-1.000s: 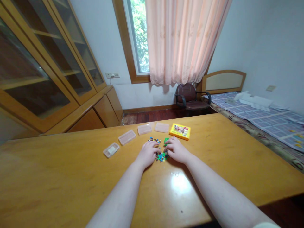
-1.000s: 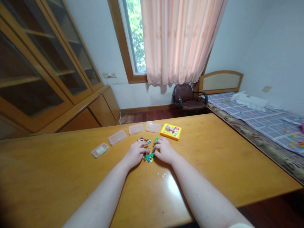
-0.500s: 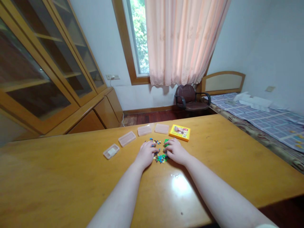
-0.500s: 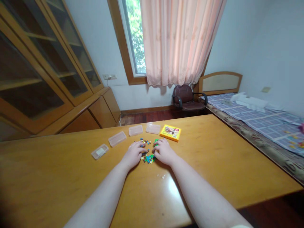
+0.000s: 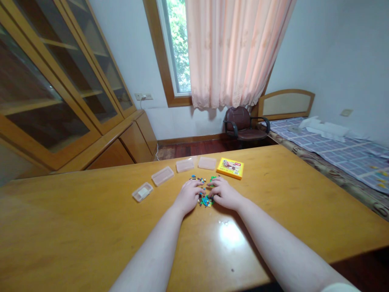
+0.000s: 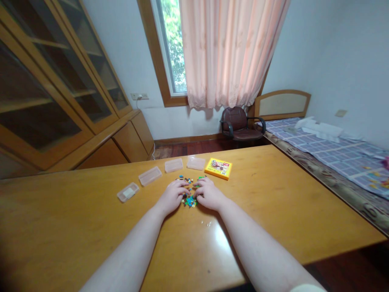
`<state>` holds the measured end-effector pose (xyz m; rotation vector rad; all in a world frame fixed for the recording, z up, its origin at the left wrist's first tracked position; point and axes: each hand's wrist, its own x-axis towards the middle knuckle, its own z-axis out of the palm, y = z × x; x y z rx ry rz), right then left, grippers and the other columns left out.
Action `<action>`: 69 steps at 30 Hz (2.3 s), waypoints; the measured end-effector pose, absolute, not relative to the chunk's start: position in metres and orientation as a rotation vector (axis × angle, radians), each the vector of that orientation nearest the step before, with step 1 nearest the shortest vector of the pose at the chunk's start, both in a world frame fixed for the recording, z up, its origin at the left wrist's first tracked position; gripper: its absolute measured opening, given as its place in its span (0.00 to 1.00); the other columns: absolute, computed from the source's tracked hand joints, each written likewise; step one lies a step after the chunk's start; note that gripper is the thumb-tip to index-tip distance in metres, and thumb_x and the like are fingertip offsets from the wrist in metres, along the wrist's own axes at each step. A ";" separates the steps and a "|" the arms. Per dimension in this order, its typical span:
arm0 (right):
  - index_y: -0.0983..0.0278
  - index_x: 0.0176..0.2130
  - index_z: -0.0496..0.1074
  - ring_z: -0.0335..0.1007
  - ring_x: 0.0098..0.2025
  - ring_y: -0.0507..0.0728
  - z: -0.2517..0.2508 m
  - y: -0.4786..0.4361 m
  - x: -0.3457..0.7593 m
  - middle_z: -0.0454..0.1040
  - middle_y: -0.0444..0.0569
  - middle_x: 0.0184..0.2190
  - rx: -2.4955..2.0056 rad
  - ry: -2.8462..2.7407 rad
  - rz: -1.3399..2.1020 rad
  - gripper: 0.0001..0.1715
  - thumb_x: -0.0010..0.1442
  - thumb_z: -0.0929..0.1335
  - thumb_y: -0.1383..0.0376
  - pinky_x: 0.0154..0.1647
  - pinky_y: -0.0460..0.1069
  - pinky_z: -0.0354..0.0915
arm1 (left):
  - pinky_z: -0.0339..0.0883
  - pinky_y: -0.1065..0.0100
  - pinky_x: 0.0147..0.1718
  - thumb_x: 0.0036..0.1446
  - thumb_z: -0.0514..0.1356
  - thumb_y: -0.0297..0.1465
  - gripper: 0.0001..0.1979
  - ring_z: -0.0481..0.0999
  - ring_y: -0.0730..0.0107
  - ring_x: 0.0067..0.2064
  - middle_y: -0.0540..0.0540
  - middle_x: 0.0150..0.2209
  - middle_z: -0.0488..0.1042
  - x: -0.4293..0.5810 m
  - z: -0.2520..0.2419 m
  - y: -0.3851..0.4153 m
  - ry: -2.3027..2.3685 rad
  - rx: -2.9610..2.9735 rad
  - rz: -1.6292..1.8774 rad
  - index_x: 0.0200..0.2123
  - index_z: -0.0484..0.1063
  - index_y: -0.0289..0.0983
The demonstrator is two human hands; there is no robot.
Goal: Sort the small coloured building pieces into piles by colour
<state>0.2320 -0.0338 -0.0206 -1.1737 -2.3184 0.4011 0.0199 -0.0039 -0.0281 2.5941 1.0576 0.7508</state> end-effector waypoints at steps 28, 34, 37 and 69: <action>0.59 0.36 0.78 0.59 0.53 0.60 -0.021 -0.032 0.231 0.73 0.50 0.45 -1.390 -2.254 0.246 0.13 0.55 0.65 0.71 0.58 0.60 0.48 | 0.58 0.51 0.56 0.51 0.55 0.19 0.18 0.68 0.60 0.53 0.45 0.48 0.73 0.021 -0.028 -0.006 1.168 2.611 0.667 0.37 0.79 0.44; 0.59 0.37 0.77 0.56 0.55 0.62 -0.020 -0.032 0.231 0.71 0.51 0.49 -1.470 -2.235 0.193 0.12 0.56 0.65 0.69 0.60 0.62 0.44 | 0.58 0.51 0.57 0.53 0.55 0.21 0.16 0.68 0.61 0.52 0.45 0.48 0.73 0.021 -0.026 -0.007 1.164 2.609 0.675 0.36 0.79 0.44; 0.60 0.34 0.78 0.58 0.53 0.61 -0.020 -0.030 0.233 0.73 0.50 0.46 -1.517 -2.191 0.173 0.11 0.56 0.65 0.69 0.59 0.61 0.46 | 0.56 0.52 0.58 0.53 0.55 0.22 0.16 0.67 0.60 0.54 0.46 0.49 0.73 0.021 -0.029 -0.007 1.151 2.624 0.638 0.36 0.79 0.45; 0.64 0.31 0.77 0.66 0.38 0.56 -0.012 -0.026 0.243 0.75 0.50 0.32 -1.543 -2.089 0.300 0.14 0.54 0.62 0.72 0.44 0.50 0.60 | 0.51 0.48 0.60 0.50 0.54 0.20 0.18 0.64 0.60 0.57 0.46 0.51 0.72 0.023 -0.013 -0.016 1.011 2.599 0.595 0.38 0.78 0.44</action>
